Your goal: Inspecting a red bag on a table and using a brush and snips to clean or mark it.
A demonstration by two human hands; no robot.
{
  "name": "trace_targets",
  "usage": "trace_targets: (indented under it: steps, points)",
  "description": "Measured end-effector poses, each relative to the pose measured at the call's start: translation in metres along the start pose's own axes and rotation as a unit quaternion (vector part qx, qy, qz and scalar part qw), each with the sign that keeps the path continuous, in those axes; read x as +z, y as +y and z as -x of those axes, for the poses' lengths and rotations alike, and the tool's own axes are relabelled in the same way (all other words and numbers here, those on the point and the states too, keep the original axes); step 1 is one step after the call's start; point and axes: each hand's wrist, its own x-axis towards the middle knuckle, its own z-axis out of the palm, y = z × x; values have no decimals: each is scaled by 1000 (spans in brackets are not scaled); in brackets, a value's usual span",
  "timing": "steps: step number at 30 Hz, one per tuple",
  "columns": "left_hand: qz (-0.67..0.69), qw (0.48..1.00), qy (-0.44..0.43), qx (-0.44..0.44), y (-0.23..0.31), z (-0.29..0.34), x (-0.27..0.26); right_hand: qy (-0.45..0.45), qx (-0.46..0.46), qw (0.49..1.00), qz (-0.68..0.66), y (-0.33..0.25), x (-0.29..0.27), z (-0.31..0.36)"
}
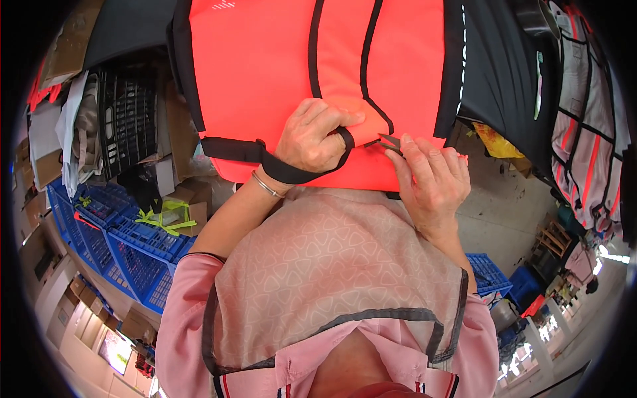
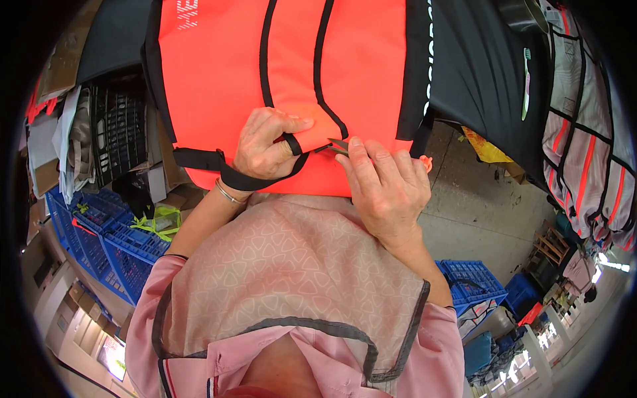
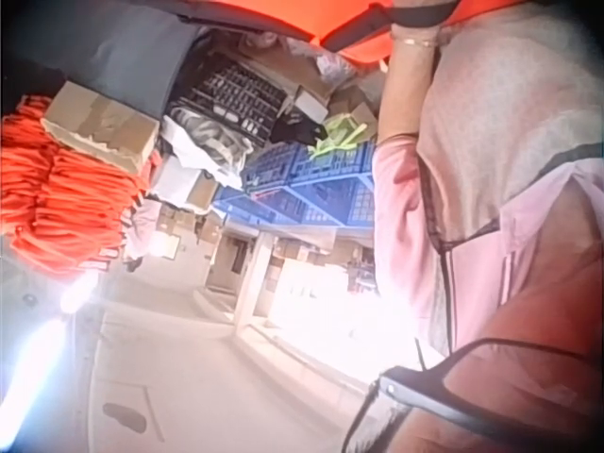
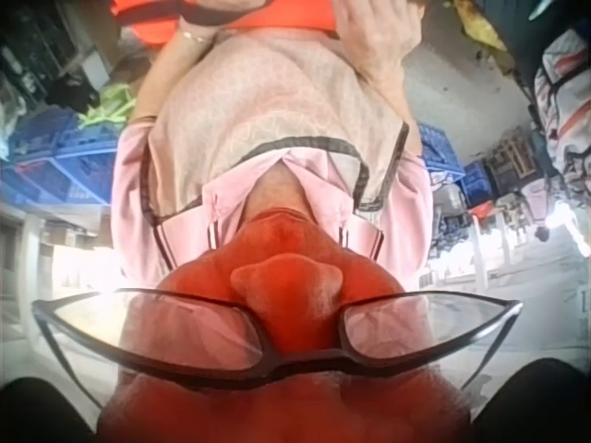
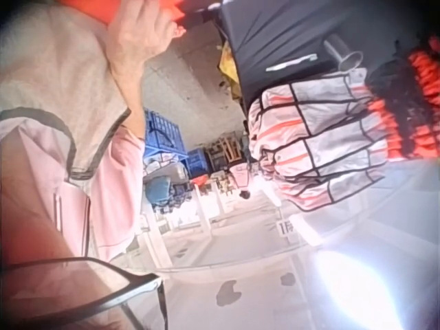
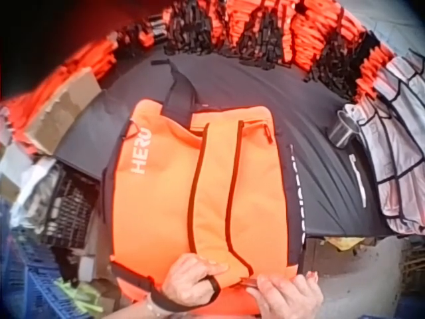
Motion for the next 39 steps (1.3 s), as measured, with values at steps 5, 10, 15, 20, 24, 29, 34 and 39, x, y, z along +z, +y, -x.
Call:
trace_targets:
  steps: [5, 10, 15, 20, 24, 29, 34, 39]
  points:
    - [14, 999, -18, -23, -2, 2, 0, 7, -10, 998, -59, 12, 10, 0]
    - [82, 994, -22, -75, 1, -6, -6, -129, 384, 739, -539, 14, 16, -8]
    - [250, 947, -45, -200, 0, -18, -12, -137, 416, 680, -588, 20, 9, -26]
    - [292, 919, -51, -259, -2, -17, -12, -78, 385, 789, -473, 20, -3, -34]
    - [317, 900, -45, -298, 1, -23, -14, -73, 314, 875, -362, 9, -7, -33]
    - [301, 907, -50, -290, -3, -18, -11, -4, 125, 978, -169, 10, 3, -30]
    - [313, 905, -24, -286, -2, -20, -9, 7, 82, 988, -129, 10, 5, -33]
    - [307, 908, -30, -284, 0, -20, -10, 9, 56, 993, -100, 11, 5, -33]
